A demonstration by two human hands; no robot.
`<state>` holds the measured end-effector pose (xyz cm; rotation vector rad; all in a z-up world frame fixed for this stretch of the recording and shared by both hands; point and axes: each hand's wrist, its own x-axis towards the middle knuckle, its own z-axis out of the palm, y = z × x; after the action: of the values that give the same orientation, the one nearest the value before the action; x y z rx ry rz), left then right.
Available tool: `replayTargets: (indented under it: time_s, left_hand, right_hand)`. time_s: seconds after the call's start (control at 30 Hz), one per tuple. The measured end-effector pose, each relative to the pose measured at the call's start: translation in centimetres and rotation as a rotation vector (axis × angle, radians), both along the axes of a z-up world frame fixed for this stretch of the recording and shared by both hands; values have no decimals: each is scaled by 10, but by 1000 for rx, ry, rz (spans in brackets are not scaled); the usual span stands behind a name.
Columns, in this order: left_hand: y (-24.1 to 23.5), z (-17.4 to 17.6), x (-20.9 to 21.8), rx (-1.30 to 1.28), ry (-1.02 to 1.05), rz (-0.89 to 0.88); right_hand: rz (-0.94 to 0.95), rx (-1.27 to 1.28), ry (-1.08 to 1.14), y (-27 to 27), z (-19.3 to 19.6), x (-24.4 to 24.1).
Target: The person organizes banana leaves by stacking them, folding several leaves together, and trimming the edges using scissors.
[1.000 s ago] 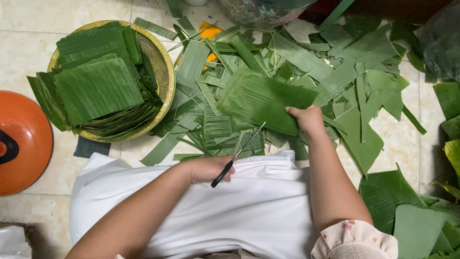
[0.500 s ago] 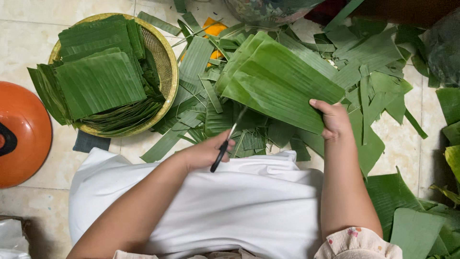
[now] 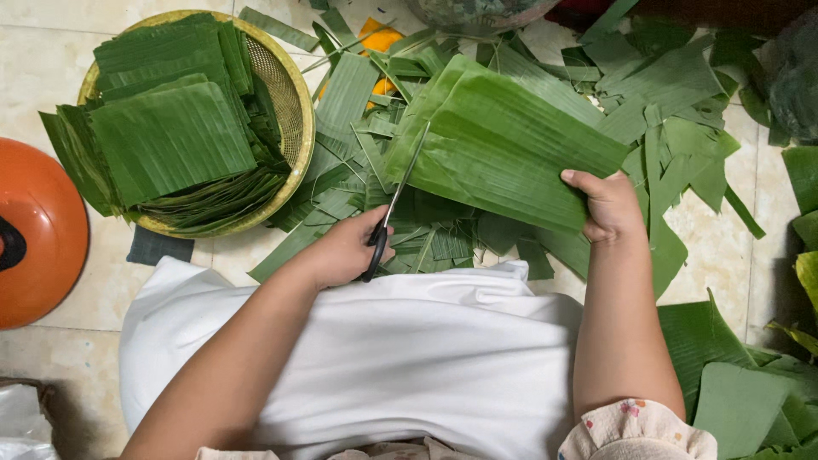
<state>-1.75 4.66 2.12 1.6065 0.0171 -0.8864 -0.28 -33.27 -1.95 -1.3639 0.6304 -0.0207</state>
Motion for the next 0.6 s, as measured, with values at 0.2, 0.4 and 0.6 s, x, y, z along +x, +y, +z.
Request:
replayTargets:
  time_s: [0.2,0.4,0.6]
  left_hand:
    - [3,-19,-3,-86,-36,42]
    - [-2,-16,-4,-110,-18,38]
    - [0,-8,1,-113,-14,45]
  right_hand:
    - [-12,26,-24,-2,2,4]
    - [64,-4,-35,12,9,7]
    - [115,-15,-45,41,39,10]
